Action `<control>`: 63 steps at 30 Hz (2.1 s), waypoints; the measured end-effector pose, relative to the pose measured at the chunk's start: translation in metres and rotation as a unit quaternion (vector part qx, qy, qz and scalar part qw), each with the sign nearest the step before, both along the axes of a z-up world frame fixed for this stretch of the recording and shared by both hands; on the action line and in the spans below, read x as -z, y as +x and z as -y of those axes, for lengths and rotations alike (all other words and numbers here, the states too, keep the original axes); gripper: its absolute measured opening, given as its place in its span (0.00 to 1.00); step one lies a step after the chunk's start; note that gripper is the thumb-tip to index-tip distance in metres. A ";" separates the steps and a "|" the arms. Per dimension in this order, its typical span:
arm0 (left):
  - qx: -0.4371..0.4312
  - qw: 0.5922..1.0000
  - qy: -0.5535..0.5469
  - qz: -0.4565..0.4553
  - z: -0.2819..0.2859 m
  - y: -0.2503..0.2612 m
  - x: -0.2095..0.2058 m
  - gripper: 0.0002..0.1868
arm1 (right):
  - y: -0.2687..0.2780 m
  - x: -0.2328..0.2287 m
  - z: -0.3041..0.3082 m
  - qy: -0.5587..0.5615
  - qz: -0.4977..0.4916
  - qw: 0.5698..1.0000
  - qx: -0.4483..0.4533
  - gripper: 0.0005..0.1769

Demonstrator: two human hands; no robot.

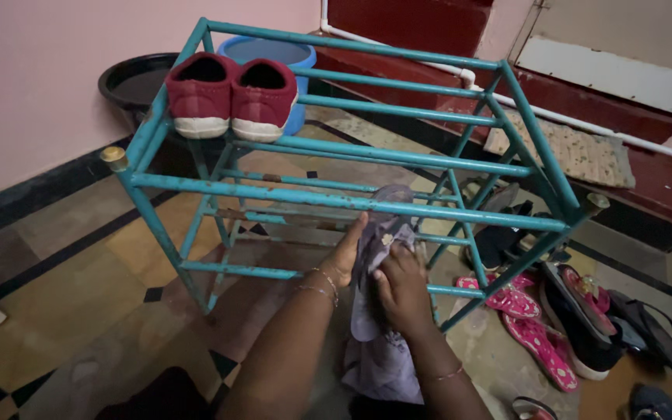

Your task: The person wipes a red shoe with a cloth, places it on a shoe rack, then wipes a grey shoe and places it on the rack. The person continues wiping the grey shoe while holding it.

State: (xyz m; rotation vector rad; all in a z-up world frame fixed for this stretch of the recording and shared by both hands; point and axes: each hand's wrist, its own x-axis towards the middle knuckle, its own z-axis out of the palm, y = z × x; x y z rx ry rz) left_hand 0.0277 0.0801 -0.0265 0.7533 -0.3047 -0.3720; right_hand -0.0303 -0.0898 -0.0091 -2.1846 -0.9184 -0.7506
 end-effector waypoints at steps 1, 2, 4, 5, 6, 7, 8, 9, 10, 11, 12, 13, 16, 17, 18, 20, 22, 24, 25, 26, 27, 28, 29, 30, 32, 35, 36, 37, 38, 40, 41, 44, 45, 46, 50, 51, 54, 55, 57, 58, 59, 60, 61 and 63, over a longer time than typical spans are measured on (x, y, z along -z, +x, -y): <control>0.010 1.000 -0.022 -0.016 -0.001 0.000 0.000 0.46 | -0.004 0.003 0.001 -0.003 0.015 1.000 -0.021 0.15; 0.021 0.998 -0.042 -0.032 -0.001 0.001 -0.001 0.47 | -0.008 0.006 0.003 -0.004 0.031 0.999 -0.040 0.11; 0.003 0.996 -0.079 0.048 0.002 0.004 -0.002 0.45 | -0.013 0.008 0.004 -0.004 0.041 0.998 -0.054 0.08; -0.005 0.991 -0.098 0.088 0.003 0.004 -0.002 0.44 | -0.014 0.008 0.005 -0.003 0.036 0.998 -0.050 0.08; -0.005 0.993 -0.093 0.067 0.005 0.003 -0.002 0.44 | -0.016 0.007 0.005 -0.003 0.030 0.998 -0.046 0.09; -0.005 0.995 -0.088 0.047 0.006 0.000 -0.001 0.43 | -0.016 0.005 0.005 -0.015 0.025 0.999 -0.028 0.12; -0.005 0.996 -0.081 0.030 0.004 -0.001 -0.003 0.43 | -0.014 0.000 0.003 -0.026 0.022 0.999 -0.011 0.16; 0.014 0.998 -0.065 0.024 0.004 -0.002 -0.005 0.43 | -0.011 -0.005 0.001 -0.037 0.019 0.999 0.007 0.19; 0.032 0.998 -0.048 0.019 0.003 -0.004 -0.006 0.43 | -0.009 -0.010 -0.001 -0.036 0.014 0.999 0.033 0.22; 0.050 0.998 -0.031 0.014 0.003 -0.005 -0.008 0.43 | -0.007 -0.014 -0.004 -0.036 0.009 0.998 0.058 0.25; 0.050 0.999 -0.021 0.010 0.003 -0.005 -0.009 0.43 | -0.005 -0.015 -0.006 -0.036 0.003 0.996 0.084 0.28; 0.049 0.999 -0.011 0.005 0.003 -0.005 -0.009 0.43 | -0.005 -0.014 -0.008 -0.034 0.006 0.995 0.089 0.32; 0.018 1.000 0.016 0.001 0.008 -0.003 -0.007 0.43 | -0.007 0.001 -0.013 -0.024 0.014 0.995 0.097 0.40; 0.003 1.000 0.025 0.001 0.010 -0.002 -0.006 0.43 | -0.007 0.008 -0.014 -0.015 0.019 0.995 0.095 0.39; -0.047 0.998 0.032 0.013 0.013 -0.003 -0.006 0.42 | -0.007 0.015 -0.015 -0.005 0.024 0.995 0.093 0.38; -0.147 0.987 0.046 0.038 0.020 -0.005 -0.008 0.42 | -0.006 0.026 -0.017 -0.013 0.033 0.992 0.124 0.38; -0.330 0.909 0.225 0.122 0.018 -0.020 -0.011 0.39 | -0.006 0.030 -0.020 -0.023 0.043 0.989 0.140 0.37; -0.437 0.768 0.384 0.266 0.008 -0.036 -0.018 0.40 | -0.007 0.028 -0.021 -0.033 0.052 0.988 0.144 0.32; -0.449 0.679 0.451 0.366 -0.002 -0.046 -0.020 0.43 | -0.007 0.026 -0.021 -0.024 0.061 0.988 0.142 0.30; -0.449 0.575 0.510 0.456 -0.009 -0.056 -0.020 0.46 | -0.009 0.025 -0.021 -0.016 0.067 0.988 0.139 0.28; -0.438 0.598 0.510 0.436 -0.011 -0.061 -0.021 0.43 | -0.009 0.023 -0.022 -0.008 0.074 0.988 0.136 0.25; -0.429 0.621 0.509 0.413 -0.011 -0.066 -0.022 0.41 | -0.011 0.021 -0.021 -0.030 0.067 0.989 0.129 0.27; -0.420 0.643 0.508 0.390 -0.012 -0.069 -0.022 0.38 | -0.010 0.019 -0.022 -0.053 0.061 0.989 0.122 0.29; -0.424 0.645 0.535 0.344 -0.011 -0.070 -0.021 0.36 | -0.010 0.018 -0.022 -0.078 0.053 0.989 0.114 0.31; -0.427 0.642 0.585 0.251 -0.006 -0.066 -0.019 0.32 | -0.010 0.020 -0.020 -0.092 0.072 0.989 0.087 0.32; -0.471 0.601 0.595 0.252 -0.003 -0.061 -0.013 0.30 | -0.013 0.022 -0.008 -0.110 0.080 0.991 0.012 0.31; -0.456 0.603 0.615 0.225 -0.004 -0.061 -0.012 0.30 | -0.016 0.023 -0.008 -0.113 0.078 0.990 -0.018 0.30; -0.439 0.604 0.634 0.199 -0.003 -0.062 -0.011 0.30 | -0.017 0.021 -0.004 -0.125 0.073 0.989 -0.031 0.30; -0.423 0.604 0.653 0.173 -0.005 -0.062 -0.013 0.30 | -0.017 0.017 -0.002 -0.135 0.070 0.987 -0.042 0.29; -0.442 0.598 0.643 0.183 -0.004 -0.064 -0.015 0.30 | -0.020 0.010 -0.007 -0.132 0.066 0.989 -0.018 0.31; -0.452 0.595 0.638 0.188 -0.006 -0.064 -0.015 0.29 | -0.019 0.007 -0.010 -0.118 0.066 0.991 0.018 0.33; -0.465 0.597 0.620 0.207 -0.007 -0.065 -0.016 0.29 | -0.021 0.001 -0.021 -0.102 0.066 0.991 0.052 0.35; -0.446 0.606 0.629 0.196 -0.008 -0.064 -0.017 0.29 | -0.020 0.001 -0.023 -0.100 0.068 0.991 0.052 0.35; -0.424 0.617 0.636 0.186 -0.009 -0.063 -0.017 0.29 | -0.022 0.002 -0.022 -0.111 0.059 0.992 0.031 0.33; -0.433 0.627 0.620 0.186 -0.010 -0.058 -0.019 0.29 | -0.026 0.010 -0.008 -0.101 0.033 0.992 -0.070 0.25; -0.438 0.624 0.619 0.188 -0.009 -0.057 -0.017 0.28 | -0.026 0.013 -0.003 -0.087 0.028 0.991 -0.102 0.24; -0.453 0.610 0.619 0.202 -0.009 -0.054 -0.012 0.26 | -0.024 0.027 0.008 -0.028 0.007 0.988 -0.154 0.16; -0.457 0.605 0.616 0.214 -0.009 -0.052 -0.012 0.26 | -0.021 0.031 0.012 -0.012 -0.051 0.978 -0.203 0.13; -0.457 0.596 0.621 0.223 -0.008 -0.050 -0.012 0.27 | -0.014 0.037 0.019 0.020 -0.168 0.938 -0.301 0.10; -0.453 0.592 0.628 0.221 -0.008 -0.051 -0.014 0.28 | -0.008 0.038 0.024 0.051 -0.184 0.923 -0.333 0.10; -0.449 0.588 0.636 0.220 -0.009 -0.052 -0.015 0.29 | -0.002 0.036 0.032 0.082 -0.200 0.906 -0.363 0.10; -0.443 0.588 0.638 0.226 -0.010 -0.054 -0.017 0.30 | 0.004 0.034 0.041 0.112 -0.216 0.887 -0.393 0.10; -0.437 0.588 0.640 0.233 -0.011 -0.057 -0.017 0.31 | 0.013 0.029 0.051 0.186 -0.183 0.899 -0.352 0.12; -0.422 0.594 0.640 0.245 -0.012 -0.060 -0.019 0.32 | 0.026 0.019 0.065 0.277 -0.106 0.938 -0.179 0.15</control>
